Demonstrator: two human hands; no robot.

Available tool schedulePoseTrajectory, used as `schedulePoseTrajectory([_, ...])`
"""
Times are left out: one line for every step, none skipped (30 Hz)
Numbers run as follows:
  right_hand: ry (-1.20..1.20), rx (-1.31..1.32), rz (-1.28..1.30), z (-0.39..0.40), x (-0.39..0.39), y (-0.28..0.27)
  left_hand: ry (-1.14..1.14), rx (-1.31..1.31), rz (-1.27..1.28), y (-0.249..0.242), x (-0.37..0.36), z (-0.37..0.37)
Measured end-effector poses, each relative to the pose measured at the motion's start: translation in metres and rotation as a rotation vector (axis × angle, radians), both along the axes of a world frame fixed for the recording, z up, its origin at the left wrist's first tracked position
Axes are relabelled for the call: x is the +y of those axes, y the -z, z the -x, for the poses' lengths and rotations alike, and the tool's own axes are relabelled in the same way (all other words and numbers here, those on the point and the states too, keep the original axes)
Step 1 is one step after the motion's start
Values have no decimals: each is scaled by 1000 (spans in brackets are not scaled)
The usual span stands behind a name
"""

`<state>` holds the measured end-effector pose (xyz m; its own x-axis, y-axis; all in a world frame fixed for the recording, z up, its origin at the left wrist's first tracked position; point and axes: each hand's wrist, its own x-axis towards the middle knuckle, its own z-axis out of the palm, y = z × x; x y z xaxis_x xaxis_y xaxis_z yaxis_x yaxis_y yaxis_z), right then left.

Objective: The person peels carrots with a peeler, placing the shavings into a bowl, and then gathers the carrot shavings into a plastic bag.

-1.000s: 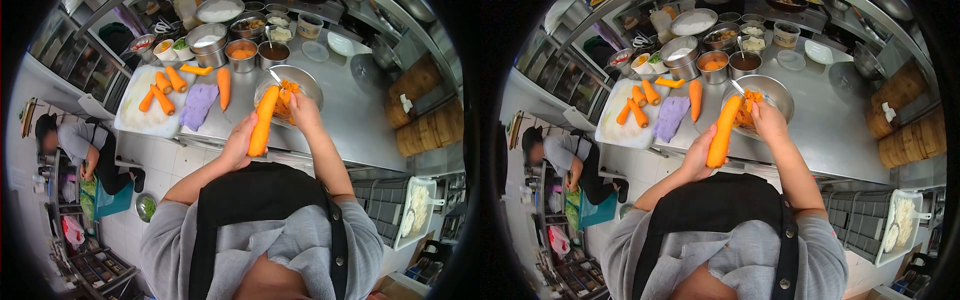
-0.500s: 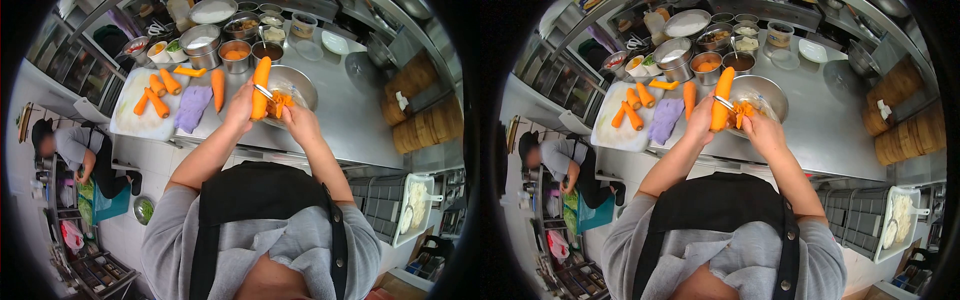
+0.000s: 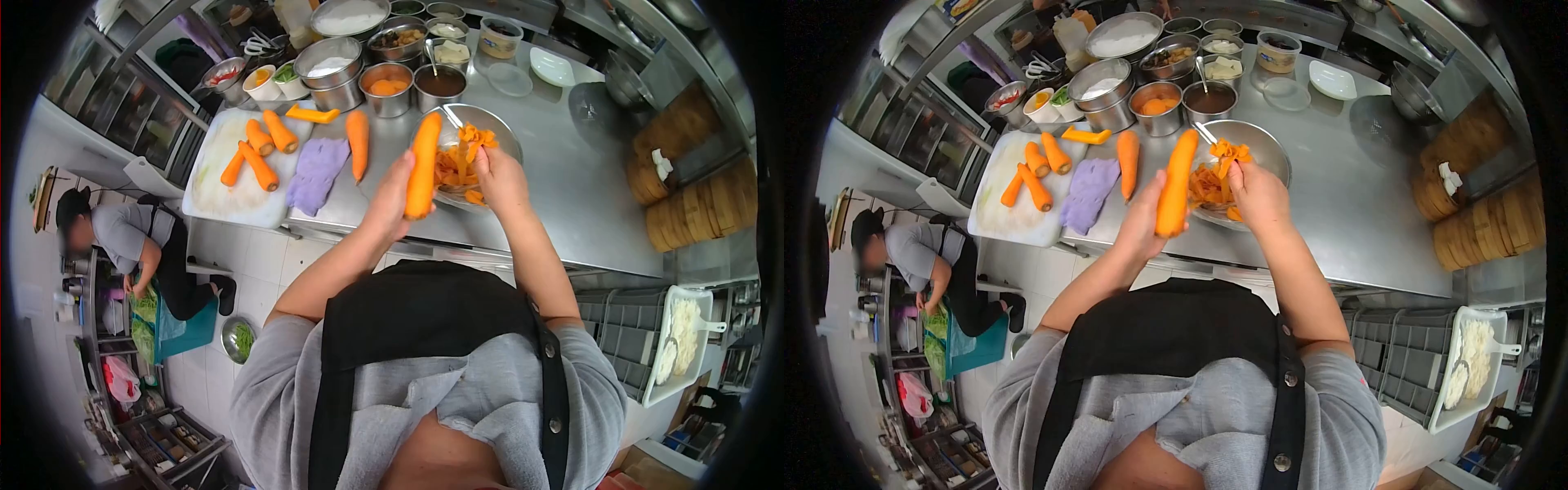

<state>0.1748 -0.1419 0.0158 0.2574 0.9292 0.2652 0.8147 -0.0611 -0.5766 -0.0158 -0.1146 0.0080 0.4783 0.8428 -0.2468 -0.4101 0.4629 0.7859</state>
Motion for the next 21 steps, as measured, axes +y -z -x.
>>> schedulePoseTrajectory([-38,70,-1,1,0,3,-15,-51,23,1,8,0])
schedulePoseTrajectory([-77,137,-3,2,1,8,-71,-58,35,1,15,-1])
schedulePoseTrajectory([-118,204,-4,3,1,10,-128,-67,47,-2,22,-4])
schedulePoseTrajectory([-135,230,-6,5,1,10,-187,-75,59,-5,29,-6])
schedulePoseTrajectory([-153,256,-6,8,1,10,-219,-109,99,-9,35,-8])
schedulePoseTrajectory([-170,284,-5,10,0,11,-251,-142,139,-12,40,-11])
schedulePoseTrajectory([-183,278,-7,12,-1,10,-280,-175,179,-15,45,-13])
schedulePoseTrajectory([-194,272,-11,13,-3,9,-258,-174,163,-12,53,-14])
schedulePoseTrajectory([-203,265,-13,13,-6,7,-234,-173,150,-8,60,-15])
schedulePoseTrajectory([-200,215,7,15,-9,4,-209,-172,137,-4,65,-17])
schedulePoseTrajectory([-196,163,27,17,-13,0,-251,-163,90,-1,69,-22])
schedulePoseTrajectory([-191,113,46,18,-16,-5,-292,-153,42,-3,71,-28])
schedulePoseTrajectory([-184,73,55,19,-19,-8,-331,-143,-6,-4,72,-32])
schedulePoseTrajectory([-177,36,63,21,-21,-11,-320,-124,29,-6,72,-33])
schedulePoseTrajectory([-169,-1,72,22,-23,-13,-309,-103,63,-12,70,-35])
schedulePoseTrajectory([-168,-23,73,23,-24,-13,-297,-83,97,-15,69,-36])
schedulePoseTrajectory([-167,-44,74,23,-26,-13,-294,-88,96,-15,70,-38])
schedulePoseTrajectory([-165,-65,74,23,-26,-13,-292,-94,95,-13,71,-40])
schedulePoseTrajectory([-149,-72,64,22,-26,-11,-289,-101,94,-12,73,-41])
schedulePoseTrajectory([-133,-80,54,21,-25,-6,-288,-96,97,-11,74,-43])
schedulePoseTrajectory([-119,-89,45,21,-24,-5,-289,-91,100,-10,75,-44])
